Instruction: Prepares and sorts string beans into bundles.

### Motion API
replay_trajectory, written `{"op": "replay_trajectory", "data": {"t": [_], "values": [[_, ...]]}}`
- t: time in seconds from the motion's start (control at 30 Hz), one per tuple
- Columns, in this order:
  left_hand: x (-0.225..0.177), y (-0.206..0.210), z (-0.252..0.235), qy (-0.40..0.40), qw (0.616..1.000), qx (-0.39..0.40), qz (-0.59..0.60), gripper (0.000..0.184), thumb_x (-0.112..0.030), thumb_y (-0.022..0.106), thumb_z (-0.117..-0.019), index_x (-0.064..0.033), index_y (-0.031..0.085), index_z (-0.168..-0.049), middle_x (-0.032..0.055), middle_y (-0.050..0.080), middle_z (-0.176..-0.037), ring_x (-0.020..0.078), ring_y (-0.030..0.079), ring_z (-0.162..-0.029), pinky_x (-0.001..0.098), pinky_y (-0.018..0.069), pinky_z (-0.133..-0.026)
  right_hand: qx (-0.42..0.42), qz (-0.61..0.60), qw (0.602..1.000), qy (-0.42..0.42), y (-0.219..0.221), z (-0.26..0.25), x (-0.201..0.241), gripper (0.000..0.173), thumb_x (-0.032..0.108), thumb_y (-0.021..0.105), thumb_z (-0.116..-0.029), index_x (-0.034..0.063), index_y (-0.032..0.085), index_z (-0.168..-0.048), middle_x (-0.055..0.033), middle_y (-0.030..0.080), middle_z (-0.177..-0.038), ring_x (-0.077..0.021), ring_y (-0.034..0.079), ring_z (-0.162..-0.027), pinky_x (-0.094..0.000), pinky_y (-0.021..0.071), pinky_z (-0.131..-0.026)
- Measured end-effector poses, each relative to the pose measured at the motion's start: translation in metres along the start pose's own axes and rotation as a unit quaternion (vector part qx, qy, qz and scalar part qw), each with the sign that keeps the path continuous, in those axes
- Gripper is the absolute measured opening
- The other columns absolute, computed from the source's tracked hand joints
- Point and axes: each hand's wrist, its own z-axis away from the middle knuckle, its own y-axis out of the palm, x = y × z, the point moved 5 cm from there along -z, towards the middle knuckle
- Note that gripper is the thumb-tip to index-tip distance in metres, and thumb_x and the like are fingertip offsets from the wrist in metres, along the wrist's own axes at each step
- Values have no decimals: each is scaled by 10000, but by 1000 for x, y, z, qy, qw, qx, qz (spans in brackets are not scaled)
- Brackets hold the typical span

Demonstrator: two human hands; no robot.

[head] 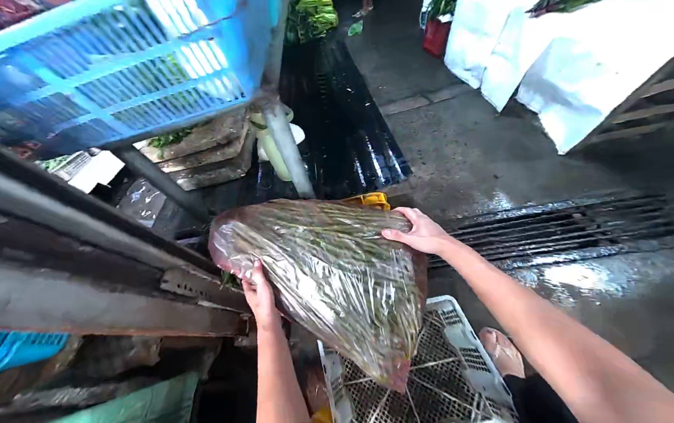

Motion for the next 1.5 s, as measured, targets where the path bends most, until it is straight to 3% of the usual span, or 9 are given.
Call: {"op": "replay_trajectory", "data": {"t": [0.23, 0.43, 0.7, 0.8, 0.87, 0.97, 1.07, 1.3, 1.5], "values": [[-72, 22, 9, 112, 992, 12, 48, 458, -4, 544, -994, 60, 407, -1426, 150, 612, -1143, 104, 659, -911, 286, 584, -788, -91, -93, 991, -43, 13, 10, -12, 981, 675, 762, -734, 0, 551, -1413, -247, 534, -1414, -393, 505, -1316, -525, 412, -1111], [-123, 59, -11, 291, 952, 83, -43, 311, -60, 600, -901, -1, 543, -1201, 9, 655, -952, -5, 654, -824, 212, 563, -741, -165, -166, 971, -39, 29, 38, -13, 928, 591, 750, -754, -49, 536, -1391, -257, 565, -1344, -312, 574, -1238, -443, 482, -1047], [-64, 38, -91, 115, 927, 64, -350, 513, -199, 500, -1075, 66, 355, -1489, 333, 610, -1282, 419, 620, -1213, 546, 469, -1043, -165, -11, 986, 34, 51, 60, 23, 934, 686, 642, -860, -36, 519, -1439, -295, 510, -1441, -504, 460, -1338, -654, 363, -1093], [-65, 25, -63, 161, 933, 6, -322, 640, -264, 567, -1061, 63, 304, -1544, 350, 412, -1518, 483, 411, -1417, 548, 313, -1186, -190, 62, 979, -24, 39, 68, 40, 785, 606, 631, -932, 46, 536, -1474, -249, 478, -1521, -508, 366, -1440, -692, 257, -1156], [-62, 13, -14, 289, 919, -30, -268, 627, -170, 610, -992, 102, 371, -1505, 359, 353, -1555, 520, 349, -1439, 576, 267, -1197, -237, 73, 961, -124, 40, 89, 57, 562, 413, 678, -952, 63, 621, -1388, -245, 560, -1438, -516, 442, -1380, -713, 303, -1120], [-58, 8, 78, 363, 888, 76, -273, 503, -192, 631, -942, 107, 555, -1340, 348, 511, -1419, 509, 460, -1353, 615, 349, -1142, -172, 67, 956, -227, 57, 113, 87, 427, 422, 681, -953, 104, 729, -1234, -198, 659, -1296, -441, 570, -1252, -629, 449, -1042], [-19, 17, 136, 348, 859, 193, -322, 451, -264, 691, -927, 37, 665, -1262, 254, 595, -1383, 431, 540, -1317, 572, 422, -1112, -77, 150, 958, -231, 87, 118, 101, 376, 354, 648, -990, 93, 722, -1250, -172, 664, -1297, -416, 558, -1270, -593, 433, -1058], [-16, 25, 159, 233, 846, 244, -413, 476, -296, 658, -982, -28, 629, -1374, 198, 567, -1446, 364, 519, -1360, 482, 412, -1142, 28, 223, 969, -107, 93, 119, 126, 290, 168, 491, -1074, -26, 677, -1184, -221, 649, -1285, -388, 566, -1292, -539, 420, -1106], [-28, 37, 160, 139, 859, 275, -410, 436, -285, 670, -988, -24, 635, -1335, 232, 556, -1418, 374, 547, -1325, 500, 470, -1093, 98, -44, 990, -86, 85, 132, 157, 298, 176, 521, -1090, -69, 600, -1240, -252, 657, -1130, -323, 651, -1015, -488, 514, -950]]}}
